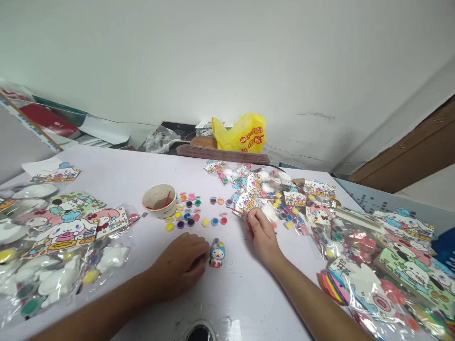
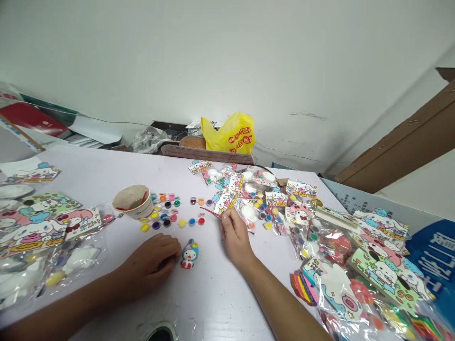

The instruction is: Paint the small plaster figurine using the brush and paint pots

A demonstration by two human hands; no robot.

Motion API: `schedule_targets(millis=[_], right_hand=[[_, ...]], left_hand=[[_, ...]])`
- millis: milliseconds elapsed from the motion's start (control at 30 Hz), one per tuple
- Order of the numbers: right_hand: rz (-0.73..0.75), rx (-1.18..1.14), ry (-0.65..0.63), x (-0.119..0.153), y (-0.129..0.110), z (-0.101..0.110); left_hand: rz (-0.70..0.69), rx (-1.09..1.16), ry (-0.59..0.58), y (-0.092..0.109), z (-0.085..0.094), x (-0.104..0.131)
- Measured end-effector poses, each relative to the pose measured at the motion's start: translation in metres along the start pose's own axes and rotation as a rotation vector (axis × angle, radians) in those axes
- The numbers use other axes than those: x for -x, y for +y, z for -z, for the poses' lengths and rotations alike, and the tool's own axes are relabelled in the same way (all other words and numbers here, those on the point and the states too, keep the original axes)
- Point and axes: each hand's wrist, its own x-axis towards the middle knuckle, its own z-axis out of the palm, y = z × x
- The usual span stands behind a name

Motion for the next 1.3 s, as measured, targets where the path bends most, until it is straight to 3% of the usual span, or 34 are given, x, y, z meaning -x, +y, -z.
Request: schedule_targets(millis=[733,1000,1300], right_hand=[[-0.084,-0.017,0.017,0.001,0.000,-0.001],[0.043,0.076,0.094,-0.018,-0.002,0.004],[0.095,0.242,0.053,-0.040,0.000,-0.013]], left_hand=[[0.004,0.052,0.007,-0.002,-0.001,0.000],[-0.003,0.018,0.010,-0.002,-0.004,0.000],[-0.001,0.040,0.019,0.000,-0.002,0.000]])
